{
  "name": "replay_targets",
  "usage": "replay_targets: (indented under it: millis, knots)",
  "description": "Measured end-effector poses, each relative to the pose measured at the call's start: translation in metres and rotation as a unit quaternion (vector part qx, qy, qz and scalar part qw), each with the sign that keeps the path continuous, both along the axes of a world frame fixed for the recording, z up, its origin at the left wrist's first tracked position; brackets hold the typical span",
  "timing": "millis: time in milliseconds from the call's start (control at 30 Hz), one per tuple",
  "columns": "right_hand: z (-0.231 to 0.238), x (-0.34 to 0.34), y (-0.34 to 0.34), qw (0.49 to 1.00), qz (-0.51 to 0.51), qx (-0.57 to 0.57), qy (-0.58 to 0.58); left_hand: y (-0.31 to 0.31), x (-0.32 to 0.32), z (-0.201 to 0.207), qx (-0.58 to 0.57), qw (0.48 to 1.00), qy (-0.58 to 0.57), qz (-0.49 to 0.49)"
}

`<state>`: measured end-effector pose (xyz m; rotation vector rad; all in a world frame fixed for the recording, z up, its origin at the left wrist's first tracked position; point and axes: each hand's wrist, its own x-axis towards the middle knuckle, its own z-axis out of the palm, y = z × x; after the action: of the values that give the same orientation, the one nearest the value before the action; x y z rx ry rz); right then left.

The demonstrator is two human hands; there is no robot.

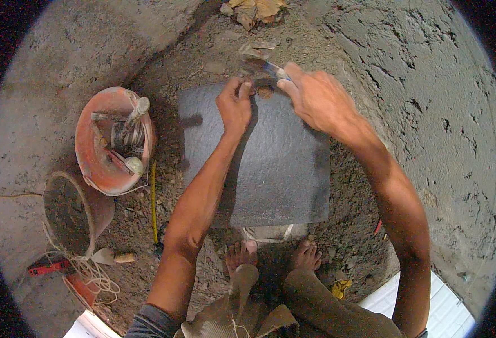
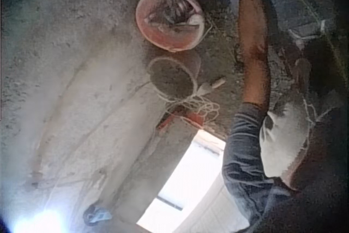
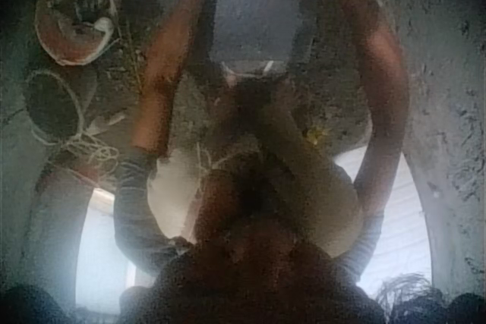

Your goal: The person uses a hammer to tap a small metal object onto a dark square tile, then lifts the tile and places it against a wall, aligning it with a string line and marking the wall with a pencil.

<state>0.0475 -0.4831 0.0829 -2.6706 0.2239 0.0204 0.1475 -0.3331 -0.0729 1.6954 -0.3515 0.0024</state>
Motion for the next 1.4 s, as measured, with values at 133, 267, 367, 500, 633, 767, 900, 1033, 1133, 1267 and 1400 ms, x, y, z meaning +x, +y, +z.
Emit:
replay_targets:
  millis: [133, 267, 367, 500, 633, 767, 900, 1033, 1133, 1267, 1400]
  knots:
    - [0.003, -0.001, 0.000, 1.000, 0.003, 0.000, 0.003, 0.002, 0.003, -0.006, 0.034, 0.999, -0.025, -0.015]
    - [-0.001, 0.001, 0.004, 0.999, 0.005, -0.015, 0.050, 0.003, 0.004, -0.012, 0.045, 0.998, -0.045, -0.020]
    - [-0.004, 0.000, 0.003, 0.999, 0.012, -0.009, 0.050, 0.005, 0.005, -0.011, 0.111, 0.987, -0.116, -0.018]
    - [-0.002, -0.007, 0.002, 0.999, -0.038, 0.017, 0.008, -0.002, 0.002, 0.001, -0.013, 0.999, 0.038, 0.010]
    - [-0.002, -0.012, -0.002, 0.996, -0.075, 0.039, -0.019, -0.004, 0.014, 0.003, -0.012, 1.000, 0.009, 0.001]
    - [0.000, -0.017, -0.006, 0.995, -0.090, 0.034, 0.009, -0.011, 0.014, 0.006, 0.006, 1.000, 0.007, -0.013]
    - [-0.005, -0.021, -0.011, 0.997, -0.078, 0.022, 0.000, -0.012, 0.018, 0.003, 0.029, 0.999, -0.014, -0.032]
    - [-0.008, -0.022, -0.013, 0.997, -0.075, 0.019, -0.003, -0.011, 0.016, 0.005, 0.040, 0.998, -0.014, -0.036]
    - [-0.009, -0.022, -0.013, 0.997, -0.069, 0.027, -0.024, -0.010, 0.016, 0.006, 0.036, 0.999, -0.010, -0.039]
    - [-0.006, -0.020, -0.012, 0.997, -0.067, 0.034, -0.021, -0.010, 0.016, 0.007, 0.046, 0.998, -0.026, -0.035]
    - [-0.005, -0.014, -0.009, 0.997, -0.067, 0.038, -0.024, -0.009, 0.016, 0.006, 0.045, 0.998, -0.019, -0.036]
